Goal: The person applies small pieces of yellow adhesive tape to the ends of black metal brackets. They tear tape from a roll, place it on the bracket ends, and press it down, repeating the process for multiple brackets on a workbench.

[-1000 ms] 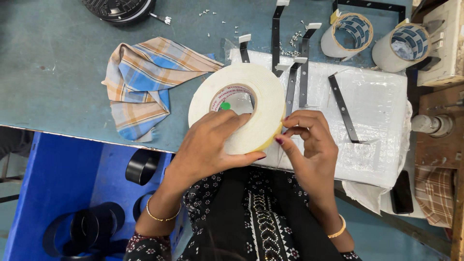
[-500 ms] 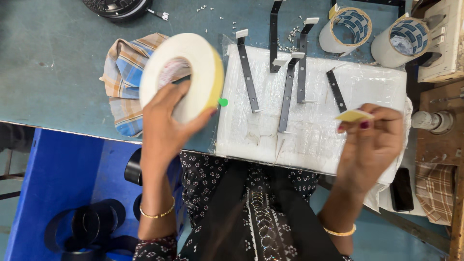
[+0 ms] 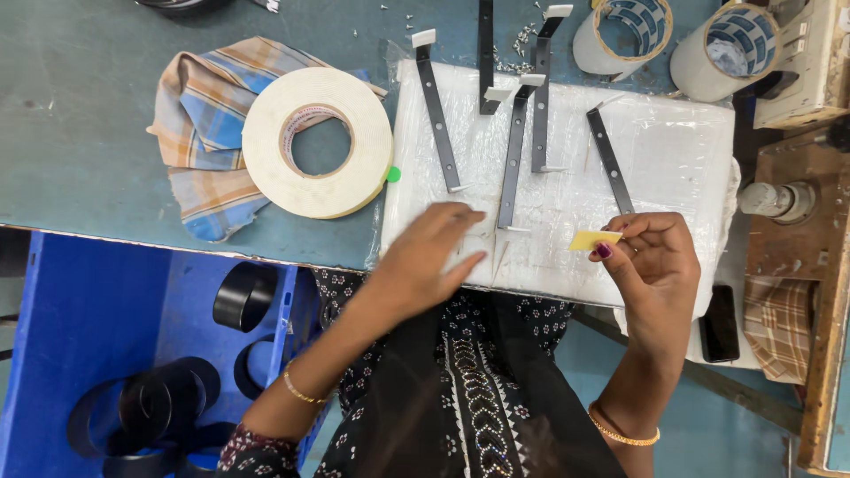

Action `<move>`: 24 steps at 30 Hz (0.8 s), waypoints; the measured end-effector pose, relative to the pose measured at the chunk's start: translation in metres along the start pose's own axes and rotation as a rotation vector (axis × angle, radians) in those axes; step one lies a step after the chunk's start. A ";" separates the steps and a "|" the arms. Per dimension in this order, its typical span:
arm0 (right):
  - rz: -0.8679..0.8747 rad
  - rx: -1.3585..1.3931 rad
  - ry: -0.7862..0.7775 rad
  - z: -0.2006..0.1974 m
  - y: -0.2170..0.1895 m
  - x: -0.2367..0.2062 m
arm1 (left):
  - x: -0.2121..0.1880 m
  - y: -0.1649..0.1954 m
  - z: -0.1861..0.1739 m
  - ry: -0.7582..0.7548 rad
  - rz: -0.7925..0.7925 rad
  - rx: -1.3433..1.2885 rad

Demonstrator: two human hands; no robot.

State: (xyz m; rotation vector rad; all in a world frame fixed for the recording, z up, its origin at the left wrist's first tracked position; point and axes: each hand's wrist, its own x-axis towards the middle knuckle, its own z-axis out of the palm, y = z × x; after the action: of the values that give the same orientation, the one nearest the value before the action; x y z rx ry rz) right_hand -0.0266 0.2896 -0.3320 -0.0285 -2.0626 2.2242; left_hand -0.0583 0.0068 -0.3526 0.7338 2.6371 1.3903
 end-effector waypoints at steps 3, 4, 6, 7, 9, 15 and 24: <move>-0.002 -0.011 -0.008 -0.002 0.000 -0.002 | 0.013 -0.007 0.031 0.049 0.139 0.146; -0.008 -0.011 -0.010 -0.003 0.000 -0.002 | 0.017 -0.010 0.039 0.054 0.126 0.157; -0.014 -0.007 -0.019 -0.006 -0.001 -0.003 | 0.025 -0.016 0.050 0.064 0.103 0.179; -0.017 -0.004 -0.024 -0.007 -0.001 -0.003 | 0.028 -0.017 0.053 0.059 0.106 0.170; -0.027 -0.003 -0.030 -0.010 -0.001 -0.004 | 0.033 -0.017 0.054 0.045 0.115 0.154; -0.056 0.056 0.017 -0.022 0.000 -0.014 | 0.031 0.020 0.030 0.139 0.347 0.098; -0.134 0.525 -0.114 -0.039 -0.036 -0.045 | 0.023 0.095 -0.001 -0.121 0.423 -0.226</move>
State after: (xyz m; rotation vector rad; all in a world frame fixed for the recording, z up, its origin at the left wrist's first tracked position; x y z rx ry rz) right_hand 0.0238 0.3268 -0.3023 0.2750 -1.4102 2.6476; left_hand -0.0426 0.0612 -0.2731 1.3488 2.2655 1.6396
